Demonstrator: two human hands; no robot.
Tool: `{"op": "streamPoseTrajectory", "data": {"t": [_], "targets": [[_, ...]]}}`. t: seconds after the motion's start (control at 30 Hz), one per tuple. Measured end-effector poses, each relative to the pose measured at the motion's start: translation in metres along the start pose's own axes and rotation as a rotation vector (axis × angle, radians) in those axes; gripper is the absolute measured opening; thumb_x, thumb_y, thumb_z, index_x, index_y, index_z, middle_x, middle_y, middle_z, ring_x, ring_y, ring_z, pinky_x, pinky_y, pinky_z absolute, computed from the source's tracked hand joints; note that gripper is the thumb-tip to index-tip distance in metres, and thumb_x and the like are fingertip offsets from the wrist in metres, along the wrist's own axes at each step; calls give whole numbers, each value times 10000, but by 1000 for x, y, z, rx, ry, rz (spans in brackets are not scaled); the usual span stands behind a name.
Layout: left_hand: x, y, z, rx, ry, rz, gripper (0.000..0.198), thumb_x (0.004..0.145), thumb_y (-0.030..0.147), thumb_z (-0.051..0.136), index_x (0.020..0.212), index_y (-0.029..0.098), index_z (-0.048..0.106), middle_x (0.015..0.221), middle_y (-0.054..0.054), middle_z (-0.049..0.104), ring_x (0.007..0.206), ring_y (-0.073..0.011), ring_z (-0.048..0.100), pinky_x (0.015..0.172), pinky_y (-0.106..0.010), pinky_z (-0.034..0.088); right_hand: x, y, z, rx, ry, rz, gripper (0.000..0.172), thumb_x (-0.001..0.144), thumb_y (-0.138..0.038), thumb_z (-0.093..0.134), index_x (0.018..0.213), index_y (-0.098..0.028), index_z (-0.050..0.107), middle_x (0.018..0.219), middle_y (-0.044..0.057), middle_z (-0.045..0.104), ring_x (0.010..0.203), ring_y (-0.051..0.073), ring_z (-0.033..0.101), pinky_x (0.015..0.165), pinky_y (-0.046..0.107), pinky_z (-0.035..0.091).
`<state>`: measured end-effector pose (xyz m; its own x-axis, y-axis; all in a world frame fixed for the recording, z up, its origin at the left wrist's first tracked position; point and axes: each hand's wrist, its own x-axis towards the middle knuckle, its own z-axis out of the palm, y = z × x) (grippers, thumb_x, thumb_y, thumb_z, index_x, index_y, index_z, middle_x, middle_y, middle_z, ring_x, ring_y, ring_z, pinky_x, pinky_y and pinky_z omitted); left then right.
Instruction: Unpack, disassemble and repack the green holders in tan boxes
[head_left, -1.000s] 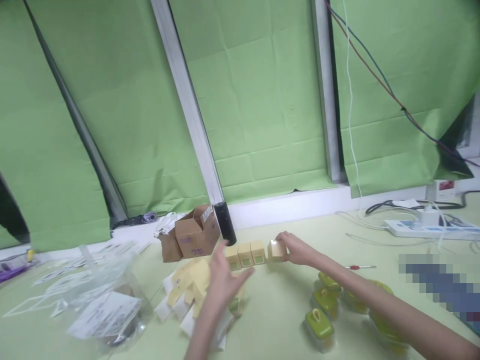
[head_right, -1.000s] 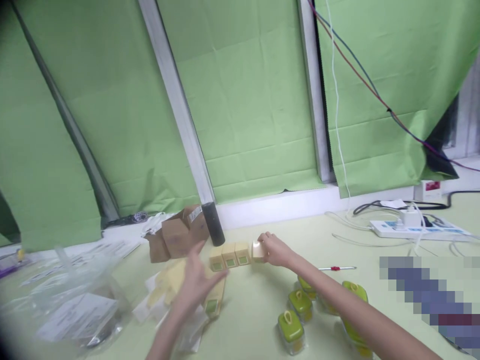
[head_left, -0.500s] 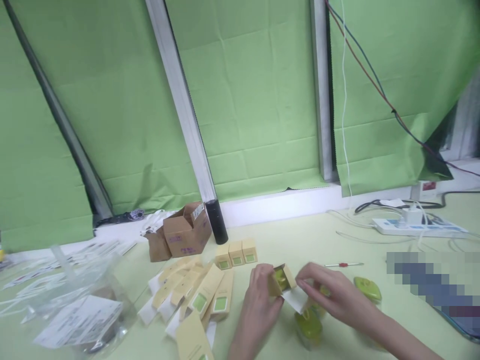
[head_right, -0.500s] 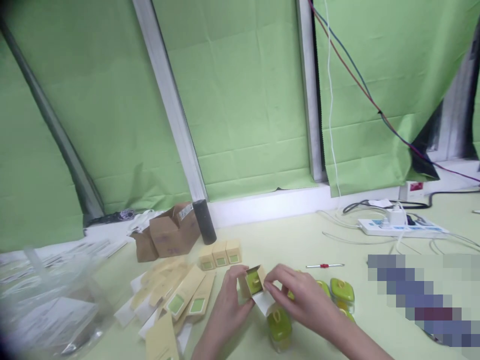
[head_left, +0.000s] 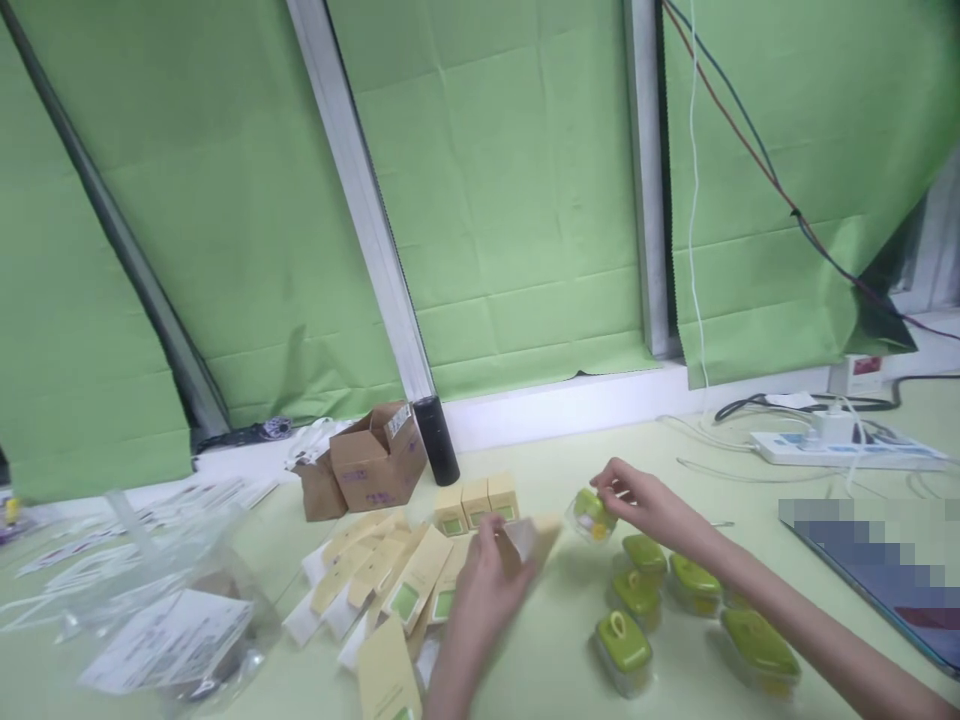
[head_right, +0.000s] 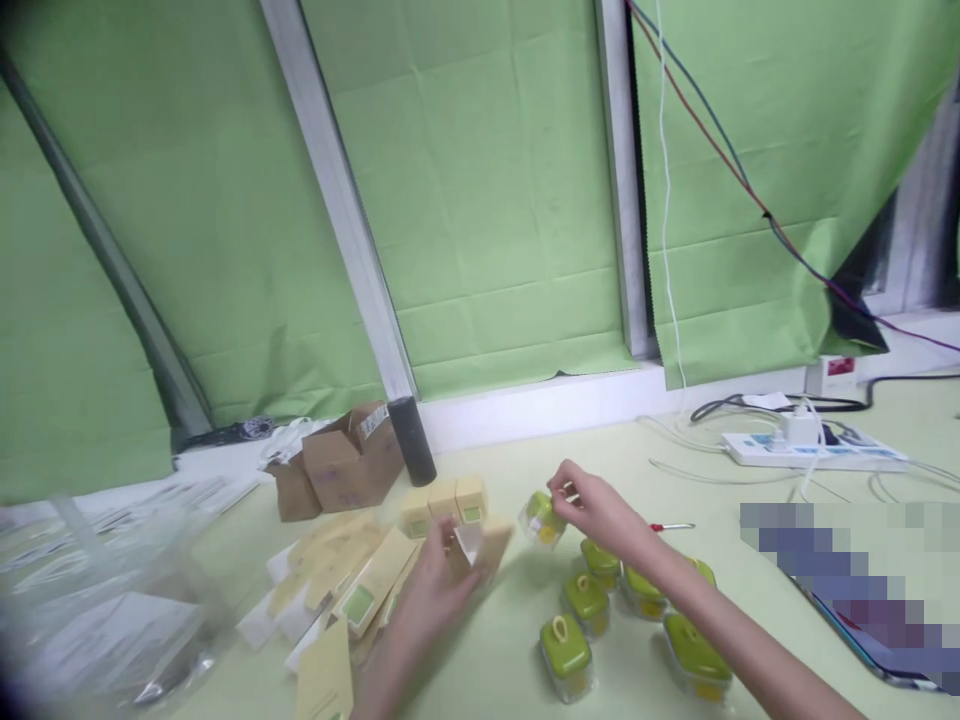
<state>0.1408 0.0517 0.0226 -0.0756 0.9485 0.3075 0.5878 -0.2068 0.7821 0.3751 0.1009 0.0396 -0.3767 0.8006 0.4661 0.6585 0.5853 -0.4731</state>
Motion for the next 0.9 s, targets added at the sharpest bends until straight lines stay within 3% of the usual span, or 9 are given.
{"op": "streamPoseTrajectory", "data": {"t": [0.1, 0.17, 0.23, 0.3, 0.4, 0.5, 0.6, 0.73, 0.9], "targets": [[9, 2, -4, -279, 94, -111, 592, 649, 412, 671, 1079, 217, 313, 1035, -122, 559, 886, -256, 600, 728, -360, 477, 0, 21, 8, -34, -60, 18, 121, 820, -173, 408, 754, -211, 502, 657, -8, 629, 573, 156, 597, 516, 268, 468], [14, 6, 0, -500, 92, -173, 671, 626, 435, 696, 1101, 223, 270, 1044, -126, 562, 874, -245, 613, 713, -357, 496, -4, 28, 17, -71, -87, 3, 135, 798, -157, 429, 716, -210, 522, 607, -11, 623, 531, 163, 585, 504, 281, 463], [16, 10, 8, -713, 13, -251, 633, 646, 440, 691, 1095, 229, 297, 1075, -129, 567, 881, -237, 619, 716, -363, 509, -10, 26, 24, -100, -91, -28, 149, 796, -139, 436, 790, -211, 566, 714, 15, 664, 613, 184, 621, 570, 317, 495], [17, 13, 18, -884, -74, -315, 522, 688, 441, 666, 1051, 210, 370, 1083, -131, 575, 859, -225, 625, 720, -366, 519, -15, 17, 26, -117, -60, -66, 283, 794, -109, 443, 1028, -220, 556, 1047, 71, 645, 892, 219, 624, 748, 380, 502], [15, 17, 28, -1014, -102, -343, 413, 729, 440, 637, 977, 158, 465, 974, -119, 606, 774, -199, 630, 716, -362, 526, -18, -1, 23, -215, 21, -288, 488, 803, -53, 440, 1261, -218, 413, 1339, 108, 452, 1189, 231, 457, 942, 424, 417], [15, 23, 31, -1114, -187, -377, 370, 748, 419, 628, 945, 120, 538, 842, -87, 617, 705, -168, 620, 734, -353, 528, -14, -9, 18, -348, 84, -614, 430, 836, -15, 421, 1219, -205, 466, 1252, 92, 551, 1174, 220, 481, 960, 416, 421], [20, 29, 31, -1178, -202, -443, 346, 769, 390, 613, 941, 91, 582, 847, -103, 632, 724, -165, 621, 757, -342, 531, -7, -6, 16, -322, 194, -688, 356, 857, -29, 431, 1158, -205, 506, 1120, 67, 632, 1107, 206, 532, 937, 399, 445], [32, 29, 15, -1080, -4, -440, 288, 826, 365, 535, 936, 102, 574, 883, -126, 643, 787, -185, 631, 742, -342, 538, 12, -3, 22, -239, 277, -572, 206, 872, -121, 464, 1045, -211, 533, 969, 72, 636, 982, 217, 574, 859, 425, 474], [43, 18, -58, -730, 402, -325, 349, 775, 345, 604, 1041, 157, 478, 1019, -105, 599, 887, -187, 616, 780, -324, 512, 54, -9, 55, -180, 195, -358, 284, 885, -206, 482, 1168, -183, 473, 1121, 105, 558, 1037, 227, 535, 827, 419, 486]]}}
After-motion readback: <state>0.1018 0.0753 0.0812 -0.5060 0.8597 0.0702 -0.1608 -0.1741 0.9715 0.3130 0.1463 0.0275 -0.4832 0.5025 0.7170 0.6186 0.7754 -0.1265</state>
